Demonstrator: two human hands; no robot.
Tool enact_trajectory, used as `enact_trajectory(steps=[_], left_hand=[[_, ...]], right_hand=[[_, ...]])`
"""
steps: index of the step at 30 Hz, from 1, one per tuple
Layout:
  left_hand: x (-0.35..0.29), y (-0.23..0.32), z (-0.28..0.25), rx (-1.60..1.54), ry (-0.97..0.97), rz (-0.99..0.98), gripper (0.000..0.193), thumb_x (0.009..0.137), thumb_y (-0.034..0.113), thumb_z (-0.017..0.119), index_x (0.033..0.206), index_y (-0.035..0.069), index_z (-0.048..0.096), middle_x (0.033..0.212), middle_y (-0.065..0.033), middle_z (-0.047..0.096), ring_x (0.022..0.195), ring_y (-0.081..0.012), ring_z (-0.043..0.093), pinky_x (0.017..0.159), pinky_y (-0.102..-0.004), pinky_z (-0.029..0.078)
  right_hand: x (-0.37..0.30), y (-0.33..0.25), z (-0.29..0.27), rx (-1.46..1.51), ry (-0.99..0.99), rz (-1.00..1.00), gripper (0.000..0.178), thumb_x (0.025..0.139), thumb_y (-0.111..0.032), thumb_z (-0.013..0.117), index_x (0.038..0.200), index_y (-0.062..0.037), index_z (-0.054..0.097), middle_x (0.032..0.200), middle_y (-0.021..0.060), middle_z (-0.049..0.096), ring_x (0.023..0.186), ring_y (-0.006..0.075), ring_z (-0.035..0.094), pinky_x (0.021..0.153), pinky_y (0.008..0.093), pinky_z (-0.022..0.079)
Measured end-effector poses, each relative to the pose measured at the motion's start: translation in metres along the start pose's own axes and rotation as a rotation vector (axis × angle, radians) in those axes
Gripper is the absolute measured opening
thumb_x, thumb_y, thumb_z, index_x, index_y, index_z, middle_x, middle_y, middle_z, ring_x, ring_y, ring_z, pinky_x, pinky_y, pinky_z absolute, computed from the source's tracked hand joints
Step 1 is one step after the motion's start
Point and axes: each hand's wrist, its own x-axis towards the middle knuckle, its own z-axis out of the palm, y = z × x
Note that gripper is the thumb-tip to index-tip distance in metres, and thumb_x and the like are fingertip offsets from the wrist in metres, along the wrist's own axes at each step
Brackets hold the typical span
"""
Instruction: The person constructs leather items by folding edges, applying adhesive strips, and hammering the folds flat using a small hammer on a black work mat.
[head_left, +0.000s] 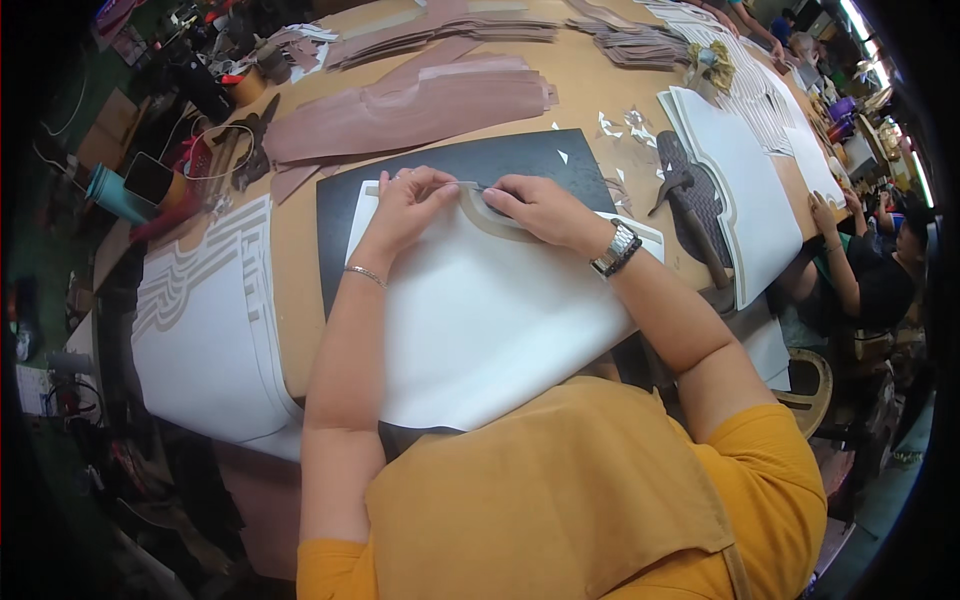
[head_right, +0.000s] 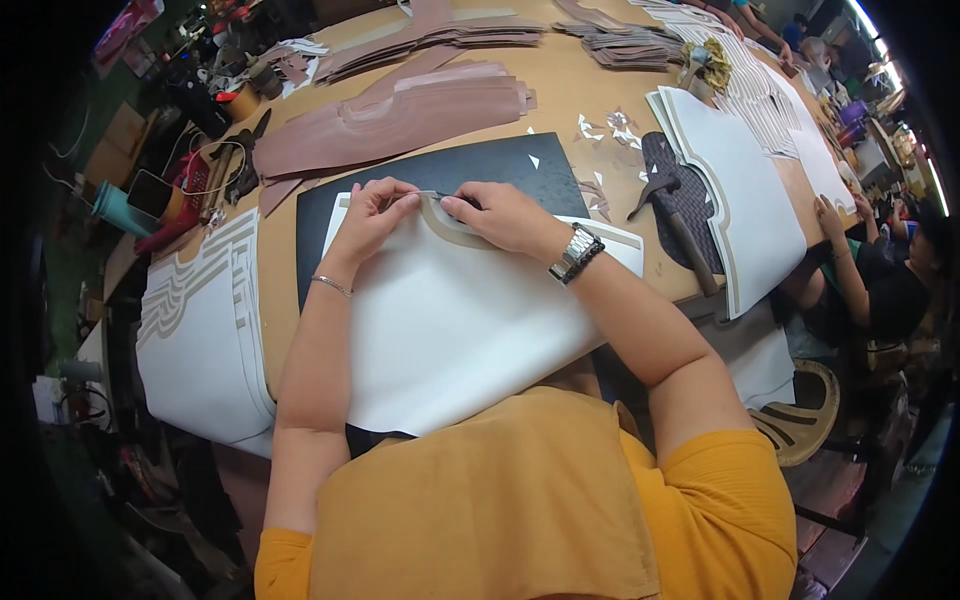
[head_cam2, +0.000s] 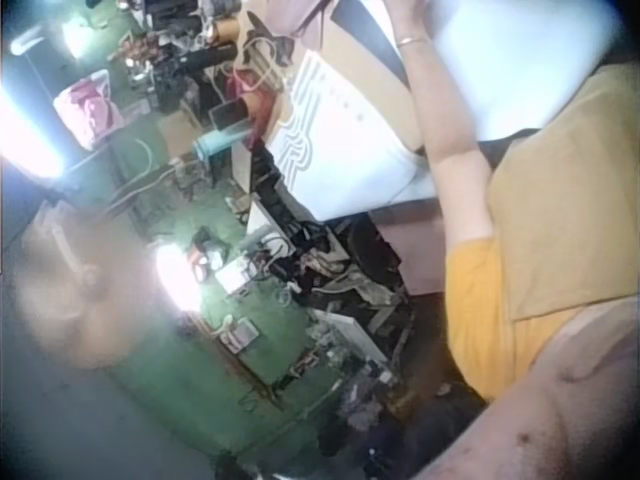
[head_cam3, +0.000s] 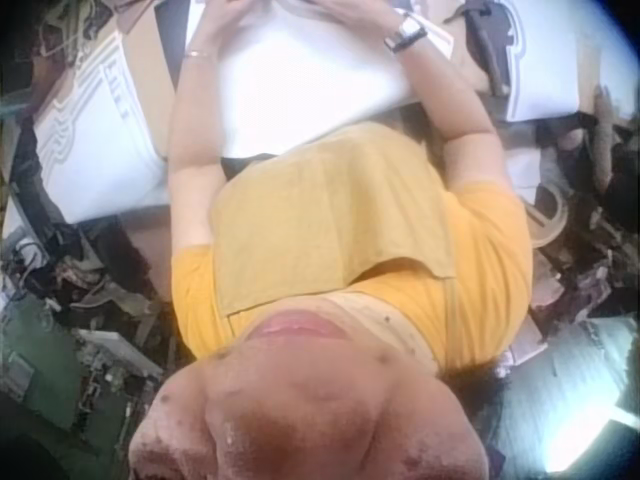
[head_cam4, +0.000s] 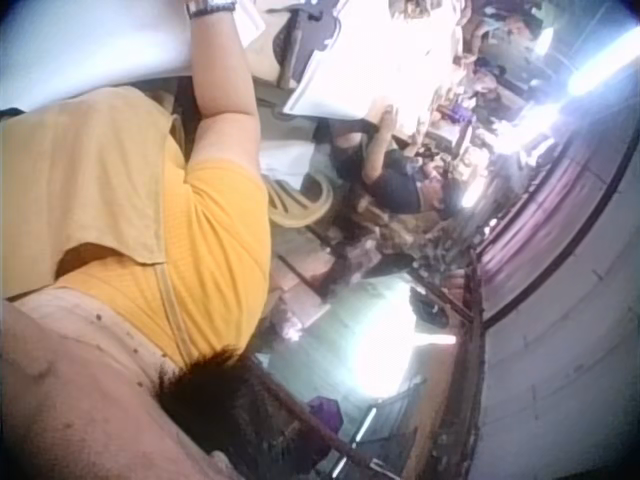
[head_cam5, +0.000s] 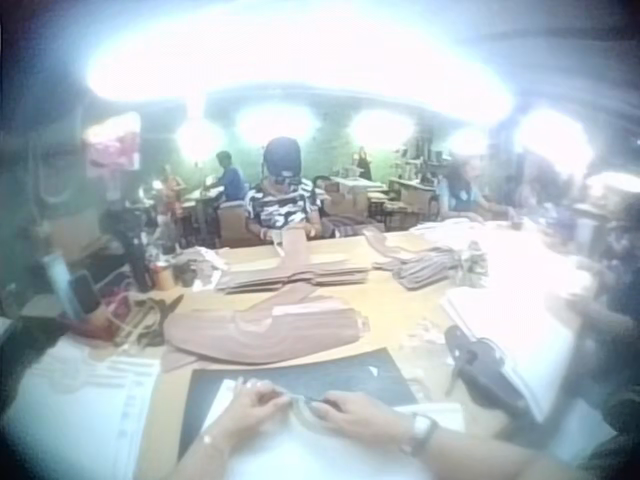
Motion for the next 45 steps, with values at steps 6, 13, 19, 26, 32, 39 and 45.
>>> enact_trajectory(steps=[6,13,19,26,32,39,45], left_hand=[[0.001,-0.003,0.002,-0.004,0.015,0.005,0.018,0.095,0.033,0.067,0.102,0.018,0.073,0.087,0.0068,0.066,0.1,-0.0104,0.057,0.119,-0.0521,-0.007],[0.001,-0.001,0.001,-0.01,-0.008,-0.01,0.018,0.096,0.033,0.067,0.102,0.017,0.073,0.086,0.0076,0.065,0.099,-0.0093,0.057,0.119,-0.0521,-0.008],[0.0,-0.002,0.001,-0.028,-0.002,-0.01,0.019,0.096,0.034,0.067,0.102,0.017,0.073,0.088,0.0077,0.066,0.1,-0.0093,0.056,0.119,-0.0522,-0.009],[0.001,-0.001,0.002,-0.016,-0.012,-0.01,0.019,0.096,0.034,0.067,0.102,0.017,0.073,0.087,0.008,0.066,0.101,-0.0098,0.056,0.118,-0.0528,-0.009],[-0.001,-0.002,0.003,0.035,-0.016,-0.028,0.018,0.096,0.034,0.068,0.102,0.018,0.073,0.086,0.0087,0.064,0.099,-0.0106,0.056,0.118,-0.0535,-0.006],[-0.003,0.009,0.015,0.323,0.051,0.088,0.025,0.087,0.034,0.075,0.102,0.015,0.073,0.089,0.0022,0.067,0.102,-0.0185,0.058,0.118,-0.062,0.007],[-0.022,0.02,0.009,0.622,0.085,0.132,0.05,0.084,0.035,0.074,0.127,0.014,0.063,0.117,-0.0073,0.068,0.124,-0.0298,0.055,0.116,-0.0682,0.016]], right_hand=[[0.008,-0.005,0.004,0.049,-0.023,-0.039,0.047,0.101,-0.044,0.054,0.104,0.0002,0.068,0.089,0.0178,0.069,0.079,0.0281,0.064,0.075,0.0371,0.05],[0.011,0.001,0.008,0.072,-0.017,-0.053,0.044,0.101,-0.042,0.055,0.104,0.0003,0.068,0.087,0.0169,0.068,0.078,0.0256,0.062,0.074,0.0364,0.05],[0.009,0.001,0.01,0.088,0.017,-0.07,0.043,0.102,-0.041,0.054,0.104,-0.0004,0.068,0.086,0.0156,0.069,0.077,0.0252,0.063,0.073,0.0363,0.05],[0.012,0.002,0.012,0.068,0.049,-0.076,0.042,0.102,-0.041,0.053,0.102,-0.0007,0.068,0.086,0.0158,0.069,0.077,0.025,0.064,0.072,0.0366,0.05],[0.015,0.003,0.015,0.11,0.057,-0.068,0.038,0.103,-0.037,0.055,0.099,-0.0012,0.066,0.08,0.0075,0.062,0.077,0.0147,0.056,0.072,0.0309,0.048],[0.022,0.022,-0.035,-0.252,0.338,-0.004,0.044,0.095,-0.045,0.064,0.11,-0.0028,0.069,0.096,0.0182,0.073,0.09,0.0338,0.07,0.08,0.0387,0.054],[0.046,0.025,0.015,-0.476,0.328,-0.36,0.035,0.09,-0.04,0.069,0.109,-0.0103,0.066,0.101,0.0135,0.069,0.09,0.0344,0.068,0.078,0.0441,0.055]])
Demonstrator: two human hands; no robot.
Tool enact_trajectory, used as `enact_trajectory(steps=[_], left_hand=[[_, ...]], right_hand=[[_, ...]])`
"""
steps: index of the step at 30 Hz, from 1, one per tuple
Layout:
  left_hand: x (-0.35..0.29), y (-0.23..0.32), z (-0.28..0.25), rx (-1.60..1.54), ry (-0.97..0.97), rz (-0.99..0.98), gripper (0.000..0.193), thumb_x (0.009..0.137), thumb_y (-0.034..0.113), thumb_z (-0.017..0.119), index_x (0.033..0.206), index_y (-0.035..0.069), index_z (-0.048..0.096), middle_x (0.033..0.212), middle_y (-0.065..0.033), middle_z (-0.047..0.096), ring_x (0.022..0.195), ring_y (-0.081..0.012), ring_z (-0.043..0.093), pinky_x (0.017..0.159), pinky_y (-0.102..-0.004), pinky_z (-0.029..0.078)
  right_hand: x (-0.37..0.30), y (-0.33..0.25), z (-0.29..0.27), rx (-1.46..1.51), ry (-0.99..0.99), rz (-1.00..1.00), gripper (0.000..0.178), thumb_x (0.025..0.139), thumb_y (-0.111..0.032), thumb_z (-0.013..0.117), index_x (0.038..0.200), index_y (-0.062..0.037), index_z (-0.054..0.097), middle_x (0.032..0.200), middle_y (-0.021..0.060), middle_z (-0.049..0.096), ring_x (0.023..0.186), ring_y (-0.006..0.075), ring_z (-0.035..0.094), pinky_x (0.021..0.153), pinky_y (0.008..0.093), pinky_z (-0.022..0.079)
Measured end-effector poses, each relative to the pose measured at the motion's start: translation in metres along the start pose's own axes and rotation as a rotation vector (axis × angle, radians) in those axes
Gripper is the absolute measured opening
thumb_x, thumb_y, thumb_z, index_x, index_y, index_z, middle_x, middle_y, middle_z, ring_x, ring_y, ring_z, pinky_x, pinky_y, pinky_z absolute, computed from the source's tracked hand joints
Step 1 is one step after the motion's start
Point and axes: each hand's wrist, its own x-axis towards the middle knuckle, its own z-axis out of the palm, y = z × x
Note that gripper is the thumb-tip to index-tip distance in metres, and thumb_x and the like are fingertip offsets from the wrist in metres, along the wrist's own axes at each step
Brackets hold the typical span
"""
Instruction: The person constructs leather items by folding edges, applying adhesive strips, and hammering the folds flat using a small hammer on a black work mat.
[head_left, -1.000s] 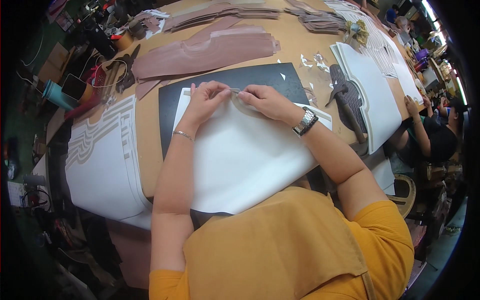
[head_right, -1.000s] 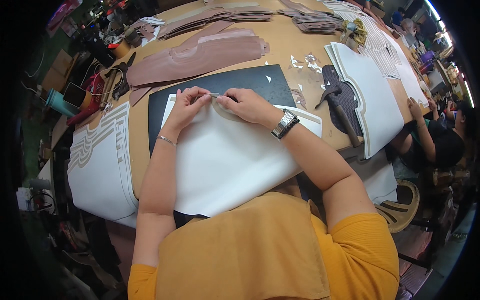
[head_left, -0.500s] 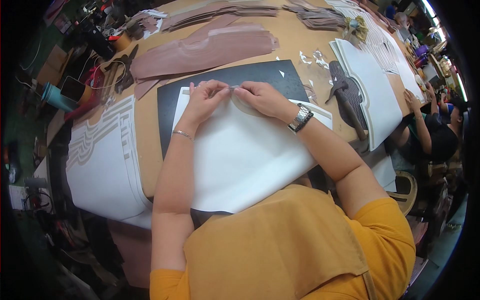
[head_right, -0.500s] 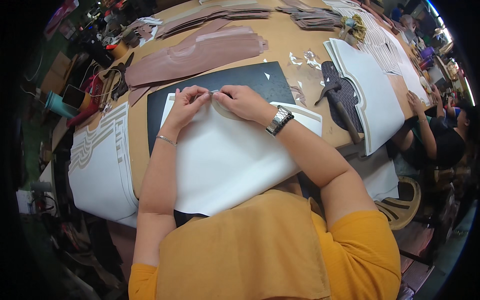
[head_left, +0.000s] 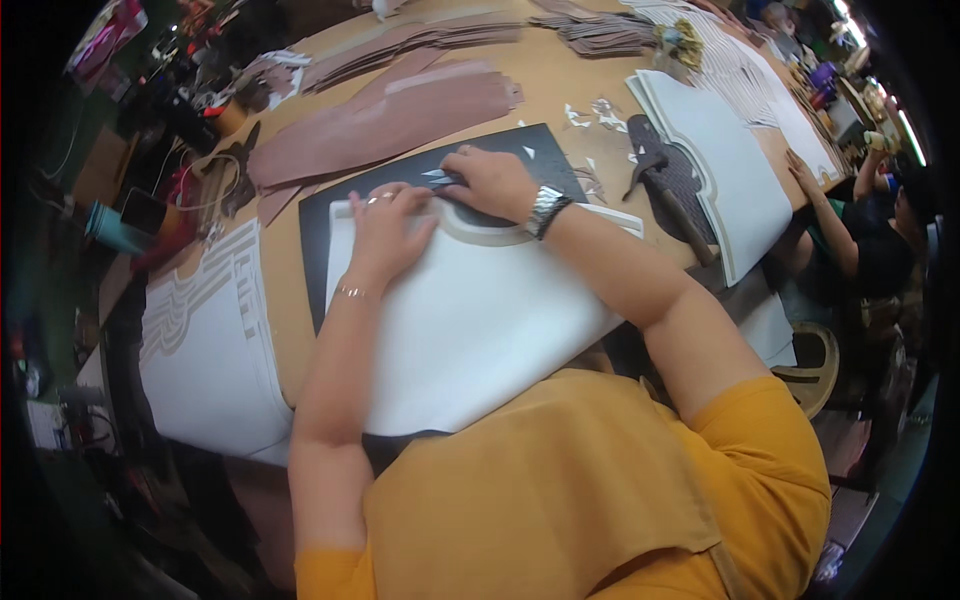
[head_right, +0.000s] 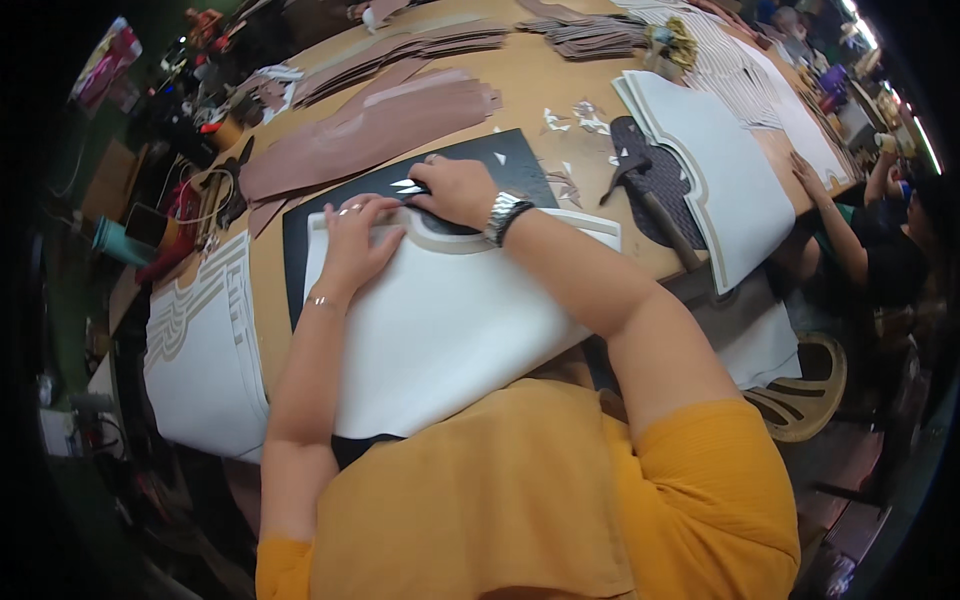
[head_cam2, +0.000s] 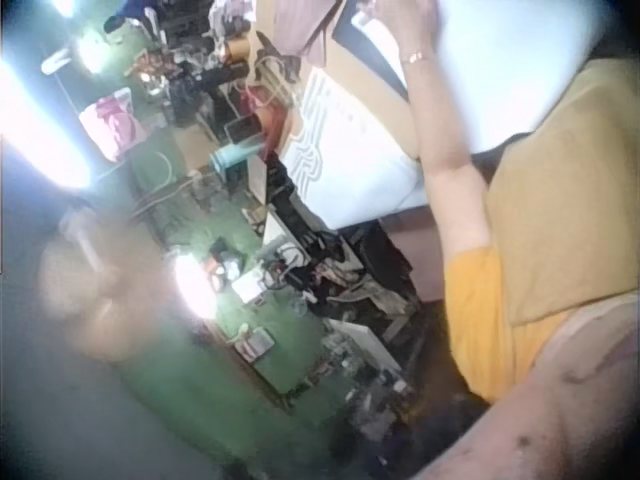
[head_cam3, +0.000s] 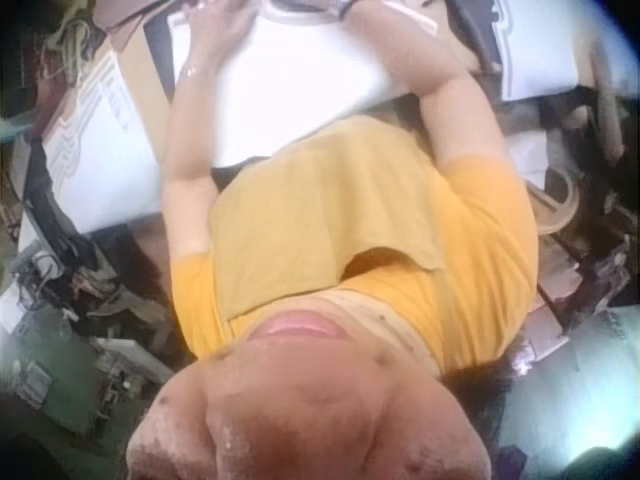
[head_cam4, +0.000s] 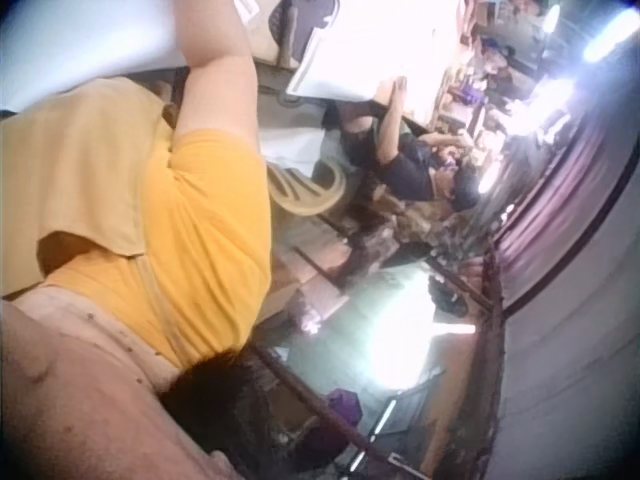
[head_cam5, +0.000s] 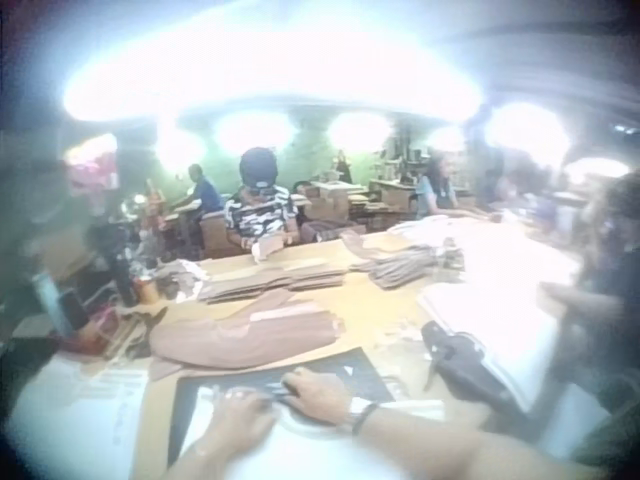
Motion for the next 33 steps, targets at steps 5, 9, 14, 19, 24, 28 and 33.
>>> enact_trajectory(steps=[5,9,14,19,24,28,33], left_hand=[[-0.08,0.015,-0.052,0.238,0.002,-0.351,0.085,0.085,0.043,0.073,0.153,0.006,0.035,0.143,-0.0278,0.05,0.135,-0.0401,0.047,0.115,-0.0566,0.03],[-0.143,-0.007,-0.053,0.197,0.072,-0.678,0.078,0.087,0.044,0.072,0.145,-0.001,0.045,0.134,-0.0268,0.058,0.121,-0.0425,0.057,0.103,-0.0436,0.046],[-0.139,0.004,-0.092,-0.013,-0.048,-0.968,0.053,0.089,0.038,0.07,0.119,-0.007,0.066,0.111,-0.0243,0.07,0.106,-0.0397,0.066,0.095,-0.0457,0.05],[-0.086,-0.014,-0.113,0.312,-0.054,-0.643,0.034,0.093,0.035,0.063,0.108,0.005,0.072,0.106,-0.0208,0.071,0.102,-0.0397,0.066,0.09,-0.0467,0.051],[0.042,-0.012,-0.148,0.792,0.765,0.156,0.041,0.1,0.041,0.058,0.132,0.016,0.063,0.111,-0.0126,0.072,0.099,-0.0313,0.07,0.09,-0.0522,0.05],[0.049,0.038,-0.086,0.387,0.362,0.262,0.069,0.091,0.051,0.065,0.149,0.017,0.046,0.147,-0.0136,0.052,0.137,-0.0325,0.047,0.108,-0.0689,0.029],[-0.085,0.093,-0.026,-0.029,-0.523,0.251,0.119,0.061,0.08,0.075,0.155,0.016,0.038,0.164,-0.0224,0.023,0.152,-0.0444,0.018,0.114,-0.0719,0.013]], right_hand=[[-0.039,0.056,-0.043,-0.187,-0.045,0.293,0.026,0.092,-0.029,0.064,0.109,-0.0087,0.061,0.099,0.0159,0.069,0.092,0.036,0.068,0.079,0.0472,0.054],[-0.088,0.107,-0.078,-0.158,0.171,0.457,0.028,0.092,-0.026,0.065,0.111,-0.0067,0.062,0.098,0.0171,0.07,0.093,0.0359,0.068,0.079,0.0457,0.054],[-0.128,0.046,-0.102,0.03,0.059,0.349,0.036,0.088,-0.03,0.074,0.113,-0.0062,0.066,0.107,0.0157,0.069,0.098,0.0327,0.069,0.082,0.0402,0.055],[-0.171,0.022,-0.113,-0.059,0.023,0.247,0.04,0.085,-0.039,0.075,0.107,-0.0075,0.065,0.105,0.0126,0.067,0.09,0.0323,0.07,0.074,0.0404,0.056],[-0.16,-0.03,-0.097,-0.211,-0.008,0.253,0.04,0.086,-0.044,0.074,0.1,-0.0081,0.063,0.099,0.0124,0.063,0.079,0.0342,0.068,0.068,0.0437,0.055],[-0.166,-0.063,-0.098,0.242,-0.181,0.334,0.036,0.094,-0.039,0.068,0.103,-0.0036,0.066,0.094,0.0137,0.066,0.08,0.0286,0.067,0.073,0.0381,0.054],[-0.153,-0.041,-0.107,0.799,-0.441,0.576,0.045,0.104,-0.046,0.051,0.104,-0.0037,0.067,0.084,0.0031,0.062,0.074,0.0134,0.058,0.072,0.0299,0.05]])
